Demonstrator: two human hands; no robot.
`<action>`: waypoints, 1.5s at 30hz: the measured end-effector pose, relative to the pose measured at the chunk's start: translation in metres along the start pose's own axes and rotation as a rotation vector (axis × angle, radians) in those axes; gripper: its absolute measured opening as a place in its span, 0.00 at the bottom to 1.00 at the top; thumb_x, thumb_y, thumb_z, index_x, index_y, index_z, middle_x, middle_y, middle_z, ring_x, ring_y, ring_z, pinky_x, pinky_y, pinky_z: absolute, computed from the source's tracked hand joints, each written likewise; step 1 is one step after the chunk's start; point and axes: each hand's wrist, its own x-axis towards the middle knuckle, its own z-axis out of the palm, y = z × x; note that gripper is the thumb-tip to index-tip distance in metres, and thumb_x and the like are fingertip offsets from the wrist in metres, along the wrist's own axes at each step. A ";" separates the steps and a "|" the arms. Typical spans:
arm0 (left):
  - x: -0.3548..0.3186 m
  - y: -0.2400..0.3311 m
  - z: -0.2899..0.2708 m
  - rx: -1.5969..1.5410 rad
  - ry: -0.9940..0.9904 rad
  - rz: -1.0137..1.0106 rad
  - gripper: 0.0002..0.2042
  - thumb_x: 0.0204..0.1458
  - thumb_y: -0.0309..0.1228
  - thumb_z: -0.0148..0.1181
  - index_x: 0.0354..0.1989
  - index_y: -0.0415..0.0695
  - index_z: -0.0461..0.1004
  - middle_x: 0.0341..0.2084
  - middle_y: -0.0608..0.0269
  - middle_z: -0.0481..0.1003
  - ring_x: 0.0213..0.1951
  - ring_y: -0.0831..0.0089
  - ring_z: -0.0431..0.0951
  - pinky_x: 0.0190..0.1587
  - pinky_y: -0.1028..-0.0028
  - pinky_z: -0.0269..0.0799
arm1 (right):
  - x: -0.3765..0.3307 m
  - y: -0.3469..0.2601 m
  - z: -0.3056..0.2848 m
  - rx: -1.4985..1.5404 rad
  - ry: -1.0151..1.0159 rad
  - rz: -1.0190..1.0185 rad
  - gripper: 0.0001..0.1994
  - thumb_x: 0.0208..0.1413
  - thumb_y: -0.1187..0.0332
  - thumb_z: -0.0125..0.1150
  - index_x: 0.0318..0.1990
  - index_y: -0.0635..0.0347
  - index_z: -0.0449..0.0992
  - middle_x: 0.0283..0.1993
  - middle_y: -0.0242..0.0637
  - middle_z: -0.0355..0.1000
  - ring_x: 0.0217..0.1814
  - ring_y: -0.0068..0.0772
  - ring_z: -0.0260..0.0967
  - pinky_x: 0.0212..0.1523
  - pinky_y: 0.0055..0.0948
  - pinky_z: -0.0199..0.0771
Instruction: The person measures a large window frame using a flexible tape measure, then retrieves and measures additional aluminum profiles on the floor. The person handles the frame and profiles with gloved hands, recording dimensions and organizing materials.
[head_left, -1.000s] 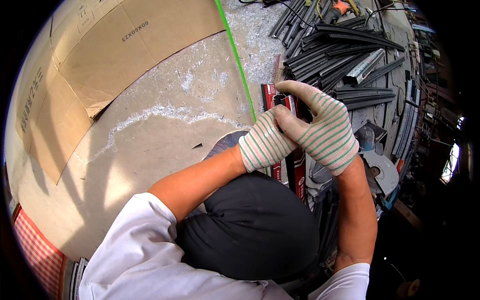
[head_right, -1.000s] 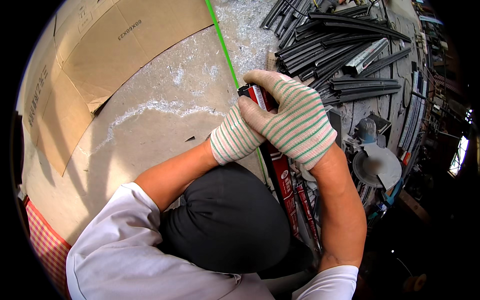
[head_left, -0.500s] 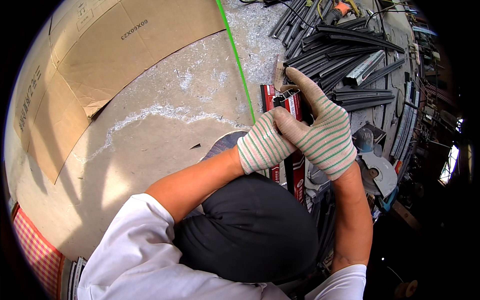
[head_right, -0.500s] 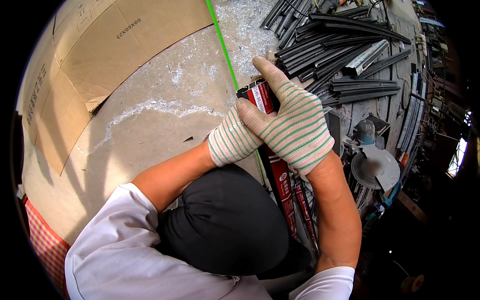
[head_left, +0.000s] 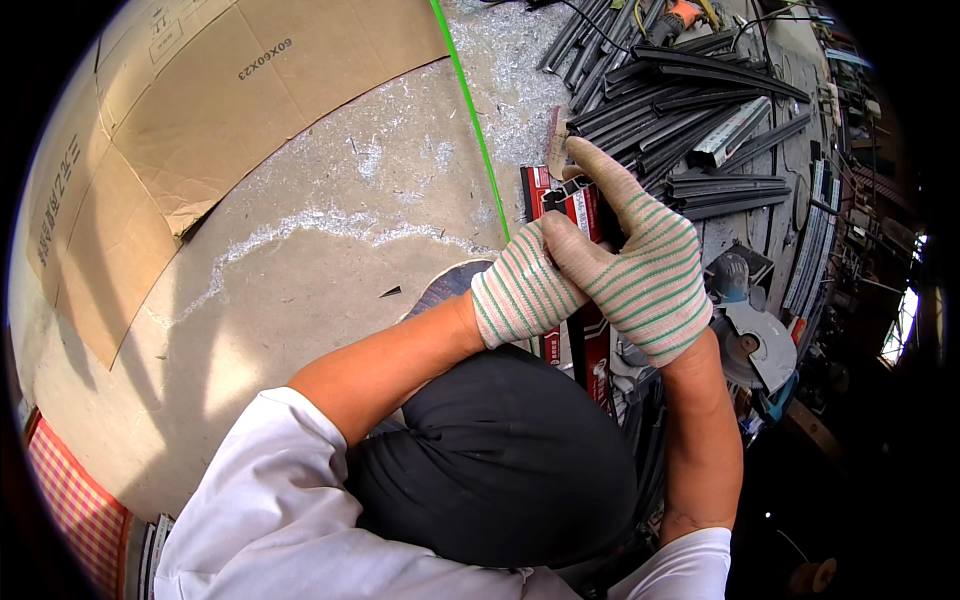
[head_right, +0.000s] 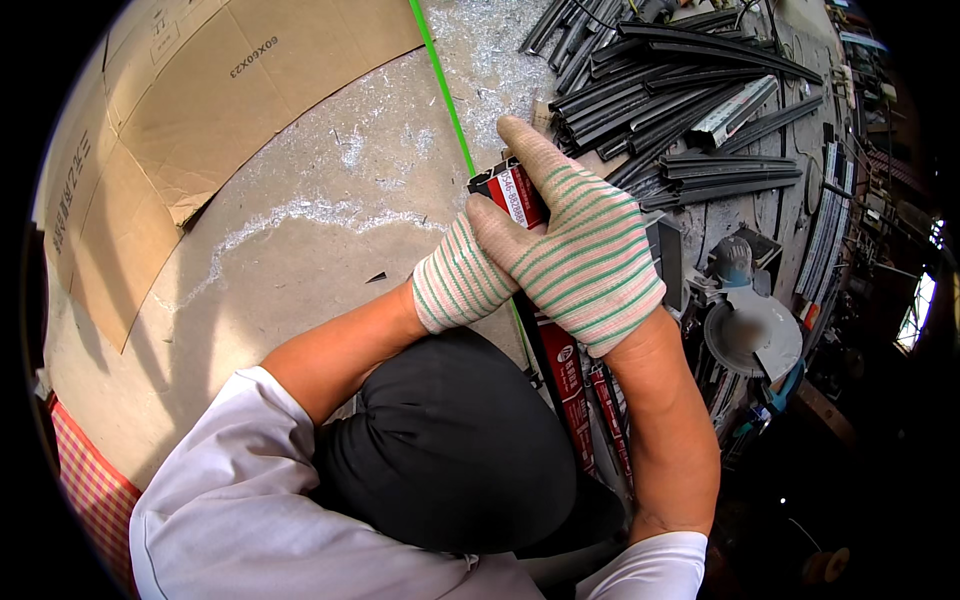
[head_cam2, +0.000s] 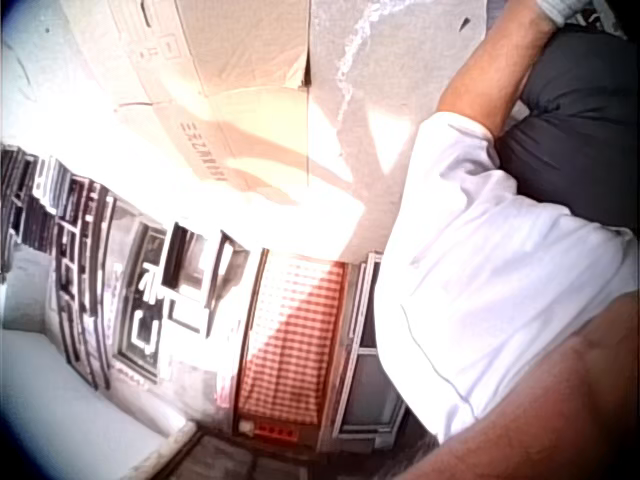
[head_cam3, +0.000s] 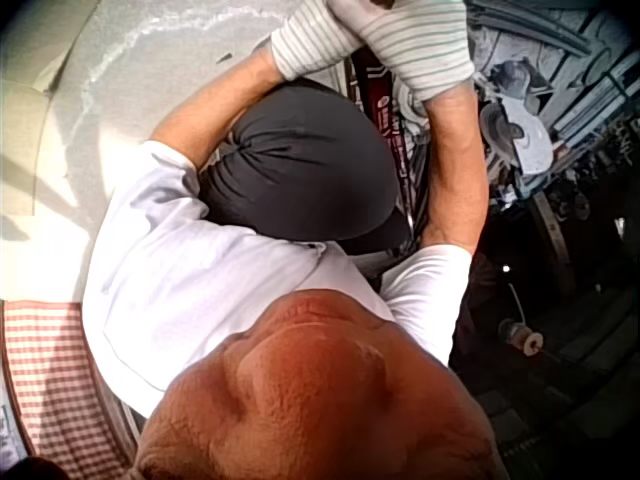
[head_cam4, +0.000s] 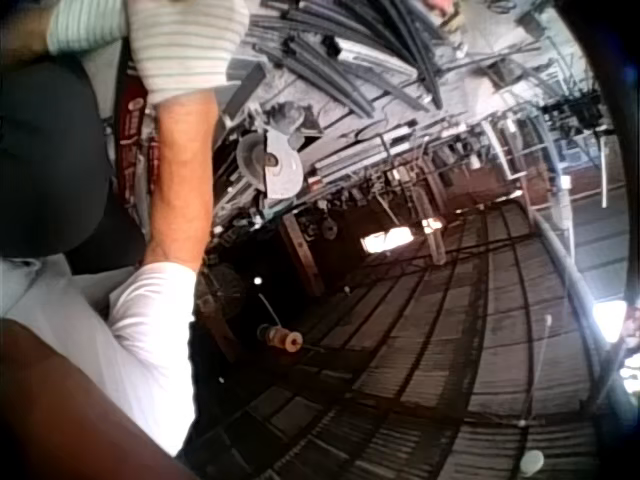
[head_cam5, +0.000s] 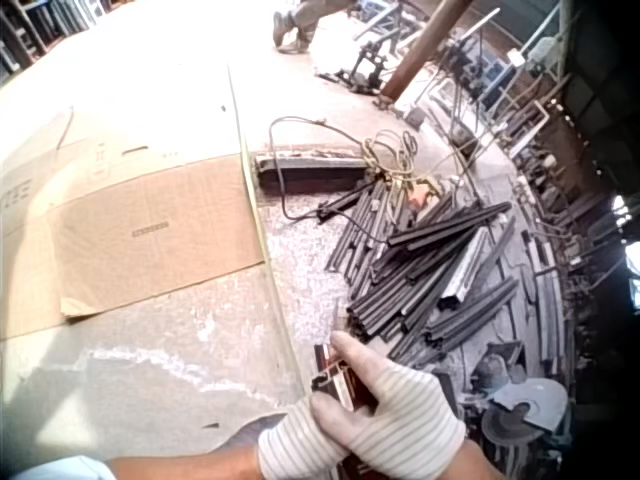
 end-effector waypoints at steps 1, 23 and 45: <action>0.000 0.003 0.000 -0.028 0.003 -0.019 0.07 0.51 0.30 0.59 0.37 0.43 0.76 0.31 0.55 0.78 0.36 0.57 0.79 0.40 0.61 0.74 | 0.000 0.000 0.000 0.019 -0.004 0.015 0.29 0.53 0.67 0.68 0.63 0.64 0.70 0.54 0.45 0.76 0.55 0.27 0.73 0.58 0.27 0.71; 0.002 0.012 -0.004 0.036 -0.013 0.021 0.08 0.54 0.31 0.55 0.41 0.45 0.73 0.35 0.56 0.75 0.39 0.56 0.76 0.43 0.59 0.71 | -0.003 -0.001 0.008 0.036 0.068 0.028 0.26 0.52 0.66 0.67 0.59 0.62 0.73 0.47 0.43 0.79 0.47 0.25 0.76 0.51 0.25 0.74; 0.002 0.023 -0.007 -0.043 0.056 -0.046 0.10 0.55 0.30 0.61 0.43 0.40 0.76 0.36 0.55 0.79 0.39 0.63 0.80 0.41 0.66 0.77 | 0.001 -0.003 0.006 0.014 0.073 -0.039 0.15 0.52 0.67 0.66 0.47 0.60 0.81 0.42 0.40 0.78 0.41 0.27 0.74 0.43 0.25 0.74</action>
